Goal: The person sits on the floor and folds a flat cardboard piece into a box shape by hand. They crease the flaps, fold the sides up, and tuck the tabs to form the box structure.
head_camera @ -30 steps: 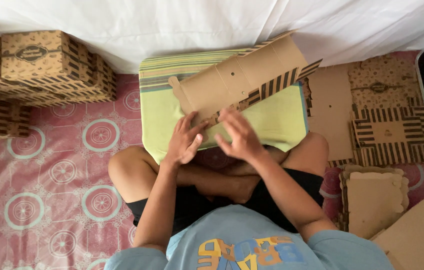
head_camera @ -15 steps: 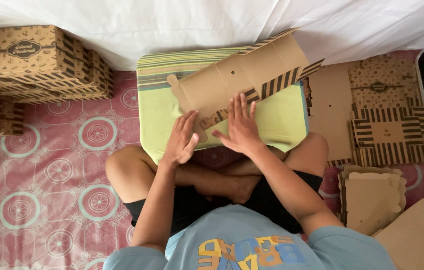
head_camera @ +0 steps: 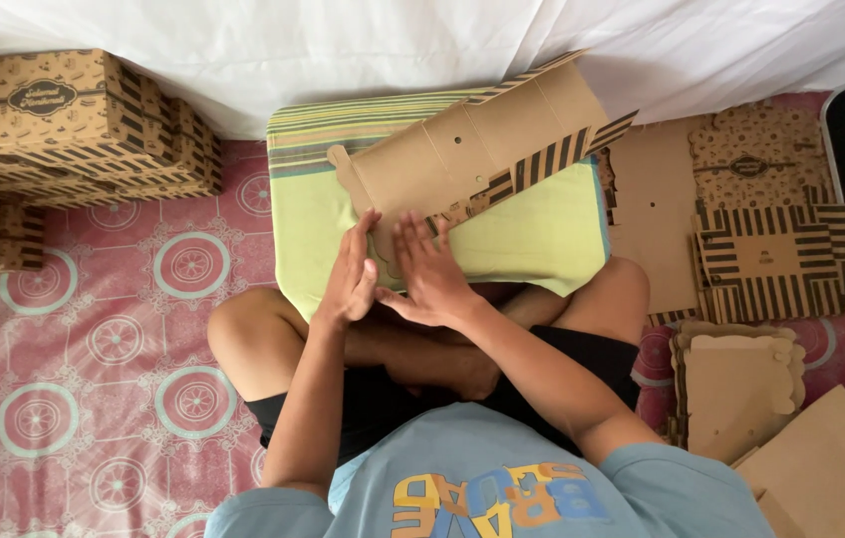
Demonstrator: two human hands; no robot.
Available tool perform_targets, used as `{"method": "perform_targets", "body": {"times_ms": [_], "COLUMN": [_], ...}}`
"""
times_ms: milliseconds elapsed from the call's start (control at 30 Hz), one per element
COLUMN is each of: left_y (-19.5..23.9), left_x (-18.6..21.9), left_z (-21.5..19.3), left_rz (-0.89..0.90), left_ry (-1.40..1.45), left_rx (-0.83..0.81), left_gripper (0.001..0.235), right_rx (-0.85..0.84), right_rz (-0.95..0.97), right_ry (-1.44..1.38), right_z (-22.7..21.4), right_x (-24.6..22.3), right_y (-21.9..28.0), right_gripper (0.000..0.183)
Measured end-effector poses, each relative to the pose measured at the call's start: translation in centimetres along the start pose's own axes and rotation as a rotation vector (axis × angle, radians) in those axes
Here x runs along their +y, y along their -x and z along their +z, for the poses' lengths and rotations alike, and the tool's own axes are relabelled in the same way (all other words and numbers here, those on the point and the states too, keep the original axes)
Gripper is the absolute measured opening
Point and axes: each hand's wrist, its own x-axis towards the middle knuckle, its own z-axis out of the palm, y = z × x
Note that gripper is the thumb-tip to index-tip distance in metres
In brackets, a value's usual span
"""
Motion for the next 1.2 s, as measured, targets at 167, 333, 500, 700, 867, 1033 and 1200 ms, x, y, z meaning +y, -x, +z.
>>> {"method": "perform_targets", "body": {"times_ms": [167, 333, 500, 700, 867, 1033, 1200], "left_y": [0.2, 0.5, 2.4, 2.9, 3.0, 3.3, 3.2], "left_x": [-0.6, 0.2, -0.5, -0.7, -1.4, 0.8, 1.4], "left_z": [-0.3, 0.3, 3.0, 4.2, 2.7, 0.8, -0.4], "left_rz": [-0.061, -0.064, 0.126, 0.180, 0.179, 0.068, -0.166], "left_ry": [0.016, -0.140, -0.448, -0.422, -0.405, -0.411, -0.322], "left_rx": [-0.002, 0.018, 0.043, 0.218, 0.281, 0.450, 0.613], "left_gripper": [0.090, 0.109, 0.065, 0.012, 0.010, 0.026, 0.042], "right_rx": [0.334, 0.901, 1.164, 0.858, 0.978, 1.106, 0.856], "right_rz": [-0.405, -0.282, 0.588, 0.440, 0.403, 0.326, -0.023], "right_ry": [-0.264, -0.630, -0.458, -0.862, -0.700, -0.241, -0.574], "right_z": [-0.1, 1.4, -2.1, -4.1, -3.6, 0.2, 1.0], "right_x": [0.9, 13.4, 27.1, 29.9, 27.8, 22.0, 4.5], "right_y": [1.5, 2.2, 6.3, 7.4, 6.7, 9.5, 14.5], "right_gripper": [0.067, 0.068, 0.084, 0.090, 0.070, 0.036, 0.008]}}
